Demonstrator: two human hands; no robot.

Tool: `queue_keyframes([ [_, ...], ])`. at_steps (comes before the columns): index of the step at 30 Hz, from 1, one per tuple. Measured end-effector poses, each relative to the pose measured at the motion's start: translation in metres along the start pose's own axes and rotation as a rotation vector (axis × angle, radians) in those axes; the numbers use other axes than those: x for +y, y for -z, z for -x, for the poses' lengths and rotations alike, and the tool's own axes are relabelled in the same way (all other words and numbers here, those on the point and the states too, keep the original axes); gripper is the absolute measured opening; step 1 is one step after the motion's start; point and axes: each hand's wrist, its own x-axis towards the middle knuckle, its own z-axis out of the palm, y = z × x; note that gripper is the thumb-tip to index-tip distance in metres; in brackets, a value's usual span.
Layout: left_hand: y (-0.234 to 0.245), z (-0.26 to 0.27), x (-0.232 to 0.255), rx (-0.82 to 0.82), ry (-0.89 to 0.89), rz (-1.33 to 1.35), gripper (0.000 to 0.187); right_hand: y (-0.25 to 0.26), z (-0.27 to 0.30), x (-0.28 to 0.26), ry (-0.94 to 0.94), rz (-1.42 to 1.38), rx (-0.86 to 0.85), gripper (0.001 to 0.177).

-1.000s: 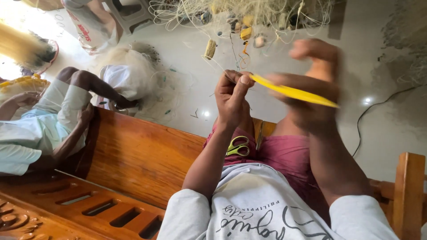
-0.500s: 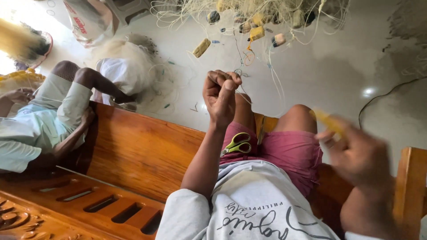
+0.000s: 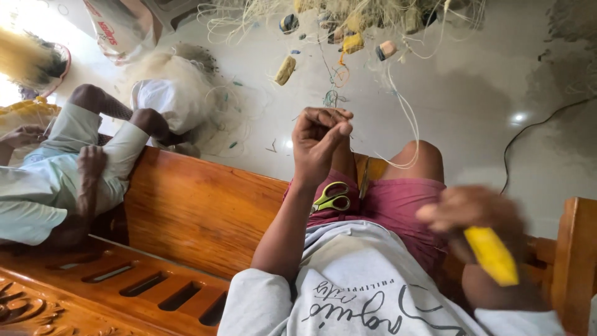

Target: Attaching floats to a fishing net using a yellow shuttle tool.

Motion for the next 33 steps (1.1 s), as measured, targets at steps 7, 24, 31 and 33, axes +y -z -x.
queue_keyframes([
  [7, 0.012, 0.015, 0.005, -0.106, 0.017, 0.112, 0.02, 0.051, -0.079, -0.006, 0.027, 0.781, 0.132, 0.053],
  [24, 0.002, 0.006, 0.006, -0.064, 0.078, 0.152, 0.013, -0.001, -0.119, 0.07, 0.099, 0.158, -0.004, 0.064],
  [31, -0.001, -0.009, -0.01, -0.096, -0.169, 0.142, 0.026, -0.023, -0.126, 0.046, 0.223, 0.198, 0.231, 0.028],
  [33, -0.002, -0.016, -0.003, -0.072, -0.177, 0.115, 0.024, -0.011, -0.115, 0.035, 0.261, 0.313, 0.258, 0.024],
])
